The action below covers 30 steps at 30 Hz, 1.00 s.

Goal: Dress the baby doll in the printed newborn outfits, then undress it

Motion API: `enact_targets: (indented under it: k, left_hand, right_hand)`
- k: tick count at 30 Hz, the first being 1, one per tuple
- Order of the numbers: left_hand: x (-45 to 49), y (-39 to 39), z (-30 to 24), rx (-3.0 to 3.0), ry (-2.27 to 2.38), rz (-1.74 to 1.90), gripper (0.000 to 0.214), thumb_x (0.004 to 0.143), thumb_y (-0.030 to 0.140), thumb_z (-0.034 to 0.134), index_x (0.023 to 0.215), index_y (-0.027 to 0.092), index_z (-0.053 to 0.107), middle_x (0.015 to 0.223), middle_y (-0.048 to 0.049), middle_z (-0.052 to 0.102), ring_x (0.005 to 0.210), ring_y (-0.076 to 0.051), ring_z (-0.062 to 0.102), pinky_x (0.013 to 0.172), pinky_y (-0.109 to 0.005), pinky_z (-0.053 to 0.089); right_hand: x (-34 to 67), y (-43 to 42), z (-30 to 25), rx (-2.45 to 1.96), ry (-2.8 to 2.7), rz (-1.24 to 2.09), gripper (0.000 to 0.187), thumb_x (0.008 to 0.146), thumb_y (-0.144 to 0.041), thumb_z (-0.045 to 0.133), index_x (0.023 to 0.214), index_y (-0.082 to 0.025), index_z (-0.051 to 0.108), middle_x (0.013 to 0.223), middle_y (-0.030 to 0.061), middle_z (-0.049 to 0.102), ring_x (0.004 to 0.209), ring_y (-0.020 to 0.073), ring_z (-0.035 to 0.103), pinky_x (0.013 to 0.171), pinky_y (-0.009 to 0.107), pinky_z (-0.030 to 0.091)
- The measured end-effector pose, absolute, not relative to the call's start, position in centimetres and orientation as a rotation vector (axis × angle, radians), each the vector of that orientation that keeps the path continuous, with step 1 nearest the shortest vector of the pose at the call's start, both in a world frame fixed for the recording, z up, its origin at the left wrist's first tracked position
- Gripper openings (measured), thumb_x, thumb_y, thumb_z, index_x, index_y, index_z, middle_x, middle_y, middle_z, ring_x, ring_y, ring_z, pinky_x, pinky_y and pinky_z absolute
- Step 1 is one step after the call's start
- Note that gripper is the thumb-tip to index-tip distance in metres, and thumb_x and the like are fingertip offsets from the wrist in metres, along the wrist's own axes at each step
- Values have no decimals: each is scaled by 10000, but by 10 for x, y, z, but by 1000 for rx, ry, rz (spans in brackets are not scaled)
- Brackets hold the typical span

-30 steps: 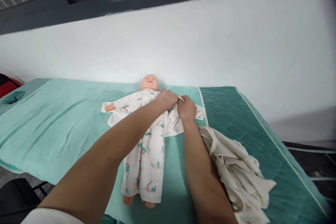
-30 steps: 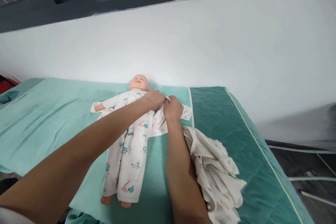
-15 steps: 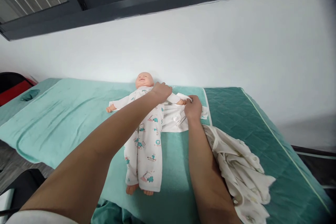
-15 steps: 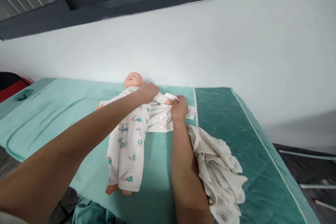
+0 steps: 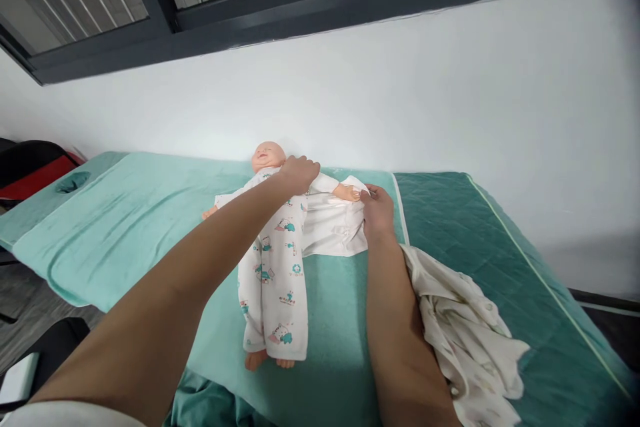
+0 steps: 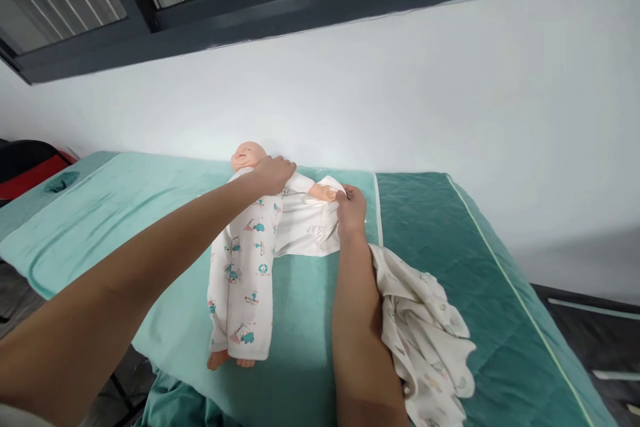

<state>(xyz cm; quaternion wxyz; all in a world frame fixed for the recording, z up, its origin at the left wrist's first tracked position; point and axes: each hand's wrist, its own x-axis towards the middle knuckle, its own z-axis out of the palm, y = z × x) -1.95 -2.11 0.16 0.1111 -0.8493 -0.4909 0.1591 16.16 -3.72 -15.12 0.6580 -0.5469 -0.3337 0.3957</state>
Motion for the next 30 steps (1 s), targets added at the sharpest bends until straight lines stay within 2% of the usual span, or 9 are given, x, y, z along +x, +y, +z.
enact_targets:
  k: [4,8,13,18,21,26,28,30]
  left_hand:
    - [-18,-21,-3,-2514,-1419,458,441,828,77,560,1267,120,576,1216,-180,655,1105,-280,596,886,-385,462]
    - [-12,-21,-12,-2540,-1373,454,450,834,75,556,1283,109,570,1216,-191,658,1103,-292,607,881,-392,463]
    - [-2,-18,-22,-2604,-1356,426,457,826,52,563,1279,112,571,1205,-193,676,1125,-292,628,886,-381,468]
    - [13,-9,-36,-2654,-1336,454,482,827,108,611,1306,115,561,1220,-197,690,1118,-318,649,897,-414,488]
    - [22,-5,-46,-2678,-1329,437,467,836,130,622,1300,110,568,1237,-199,686,1154,-327,639,936,-433,484]
    - [13,-2,-37,-2810,-1496,406,472,831,269,671,1282,159,583,1262,-165,676,1113,-317,654,907,-420,507]
    - [-10,-6,-25,-2910,-1576,253,442,822,274,673,1254,209,603,1289,-128,670,1071,-285,667,886,-392,514]
    - [-44,-16,-18,-2925,-1677,-152,339,861,276,622,1197,232,634,1302,-94,670,1090,-267,660,900,-386,511]
  right_hand:
    - [161,-39,-145,-1161,-674,965,374,630,-316,634,977,-177,614,842,12,695,748,181,672,670,298,551]
    - [163,-36,-142,-1119,-588,993,280,621,-252,585,881,-169,643,776,6,691,719,167,673,648,272,553]
    - [167,-32,-138,-1051,-431,1014,215,656,-199,524,833,-164,641,848,43,728,797,163,710,737,277,576]
    - [167,-36,-130,-1081,-464,627,157,748,-210,487,857,-194,598,832,23,693,852,166,714,888,339,563]
    - [159,-43,-126,-1153,-639,367,178,814,-226,444,894,-197,600,909,44,698,941,180,708,948,364,534]
    - [133,-52,-123,-1267,-980,285,237,888,-254,412,955,-197,632,1002,65,709,1003,202,679,933,370,520]
    - [120,-55,-123,-1208,-1050,341,236,910,-271,436,976,-197,650,1020,71,711,1001,214,672,929,382,517]
    - [106,-58,-123,-1173,-1150,423,240,929,-302,471,1021,-202,668,1073,79,714,1034,231,661,964,411,502]
